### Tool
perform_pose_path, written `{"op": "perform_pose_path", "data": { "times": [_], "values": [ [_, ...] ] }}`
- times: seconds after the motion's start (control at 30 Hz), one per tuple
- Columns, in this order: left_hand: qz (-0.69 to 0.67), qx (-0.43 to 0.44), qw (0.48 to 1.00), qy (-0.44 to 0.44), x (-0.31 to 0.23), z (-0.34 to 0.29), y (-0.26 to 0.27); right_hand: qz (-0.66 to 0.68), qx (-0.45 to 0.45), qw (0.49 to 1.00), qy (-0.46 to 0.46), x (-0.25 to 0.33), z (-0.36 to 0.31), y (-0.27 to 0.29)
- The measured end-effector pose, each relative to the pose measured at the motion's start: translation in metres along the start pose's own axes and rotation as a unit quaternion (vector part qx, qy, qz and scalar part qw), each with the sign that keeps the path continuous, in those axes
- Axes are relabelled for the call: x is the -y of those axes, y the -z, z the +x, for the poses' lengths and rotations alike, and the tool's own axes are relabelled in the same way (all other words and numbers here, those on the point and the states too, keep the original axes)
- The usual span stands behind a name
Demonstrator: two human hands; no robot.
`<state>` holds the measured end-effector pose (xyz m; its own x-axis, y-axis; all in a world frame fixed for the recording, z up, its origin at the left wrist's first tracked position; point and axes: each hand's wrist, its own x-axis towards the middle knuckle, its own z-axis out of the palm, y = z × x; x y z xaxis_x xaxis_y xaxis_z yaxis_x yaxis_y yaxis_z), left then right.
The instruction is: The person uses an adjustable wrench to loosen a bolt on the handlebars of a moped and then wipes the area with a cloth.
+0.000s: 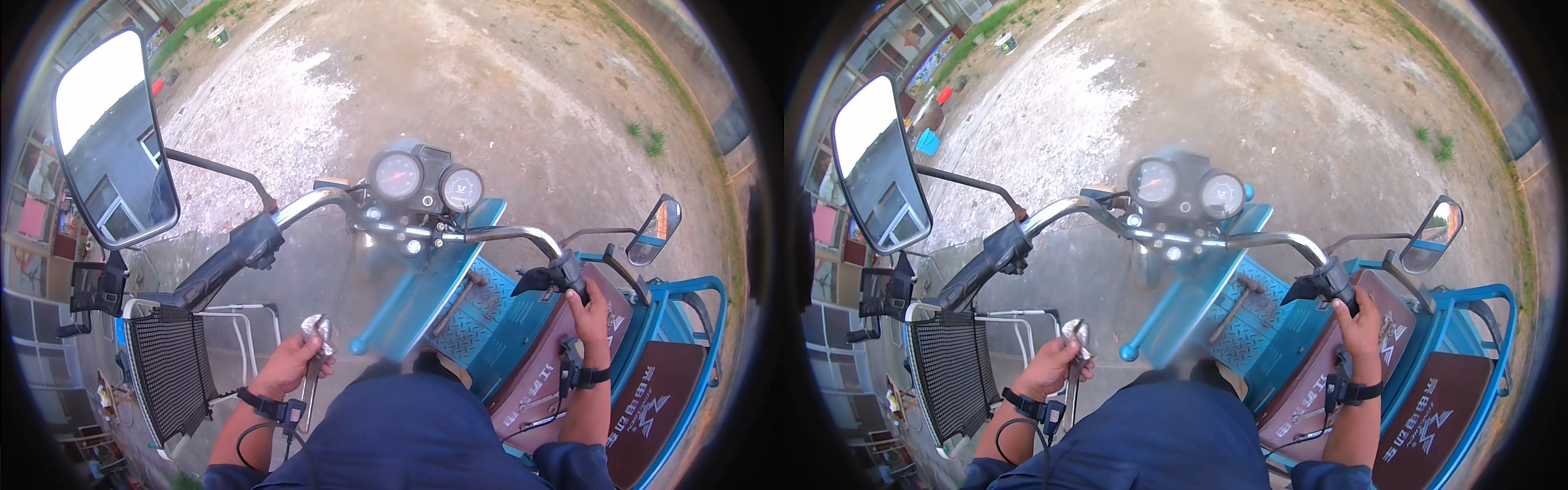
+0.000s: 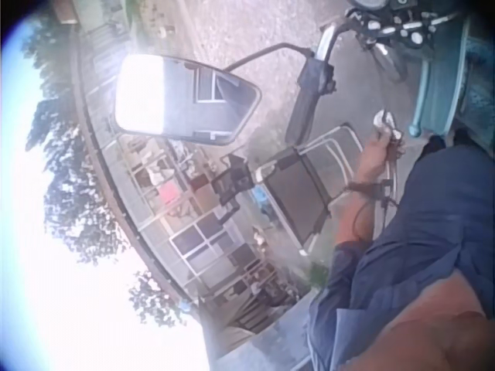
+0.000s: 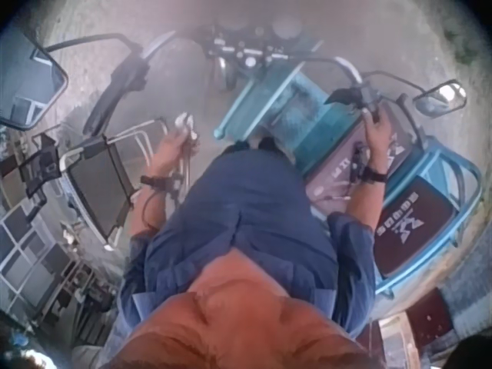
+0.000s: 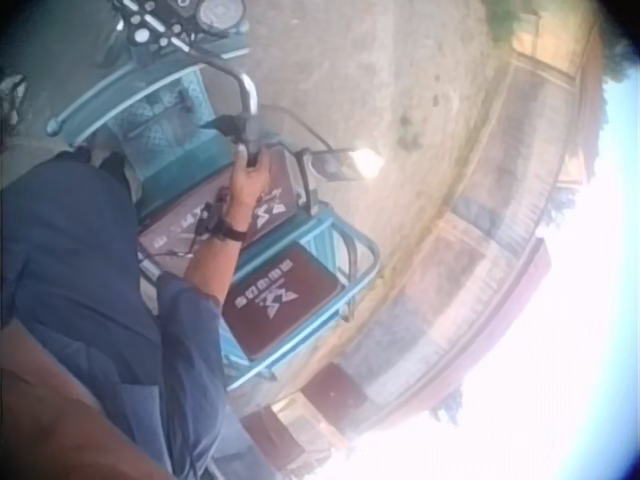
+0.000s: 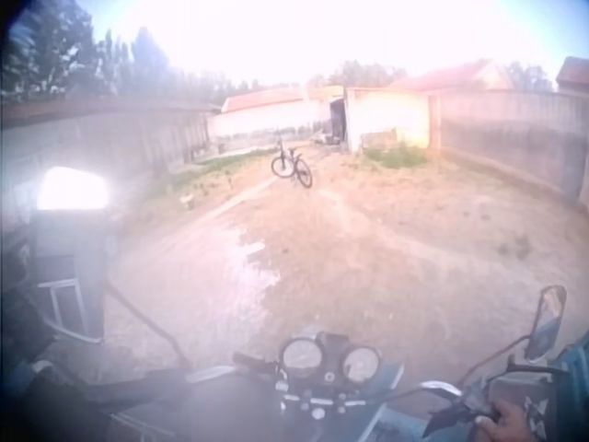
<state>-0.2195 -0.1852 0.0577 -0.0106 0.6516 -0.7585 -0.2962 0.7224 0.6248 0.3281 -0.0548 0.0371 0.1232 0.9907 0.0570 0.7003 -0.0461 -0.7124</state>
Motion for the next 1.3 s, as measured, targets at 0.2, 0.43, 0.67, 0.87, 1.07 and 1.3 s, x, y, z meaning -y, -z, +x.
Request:
{"op": "perform_pose_path", "data": {
  "times": [0.2, 0.43, 0.67, 0.87, 1.07, 1.3],
  "values": [
    [0.118, 0.096, 0.987, -0.053, -0.022, 0.028, -0.055, 0.018, 0.014, 1.0, -0.019, 0.006, 0.0, 0.002],
    [0.033, 0.067, 0.992, -0.098, -0.039, 0.071, -0.117, 0.022, 0.015, 1.0, -0.007, 0.002, 0.0, -0.001],
    [-0.031, 0.042, 0.994, -0.097, -0.037, 0.102, -0.169, 0.003, 0.014, 1.0, -0.017, 0.005, 0.0, 0.003],
    [-0.124, 0.037, 0.991, -0.036, -0.014, 0.11, -0.214, -0.007, 0.013, 1.0, -0.024, 0.005, -0.001, 0.003],
    [-0.119, 0.042, 0.992, -0.025, -0.005, 0.121, -0.237, 0.002, 0.01, 1.0, -0.024, 0.011, -0.001, 0.004],
    [-0.118, 0.009, 0.992, -0.052, -0.001, 0.125, -0.249, 0.007, 0.02, 1.0, -0.016, 0.015, 0.001, 0.004]
  ]
}}
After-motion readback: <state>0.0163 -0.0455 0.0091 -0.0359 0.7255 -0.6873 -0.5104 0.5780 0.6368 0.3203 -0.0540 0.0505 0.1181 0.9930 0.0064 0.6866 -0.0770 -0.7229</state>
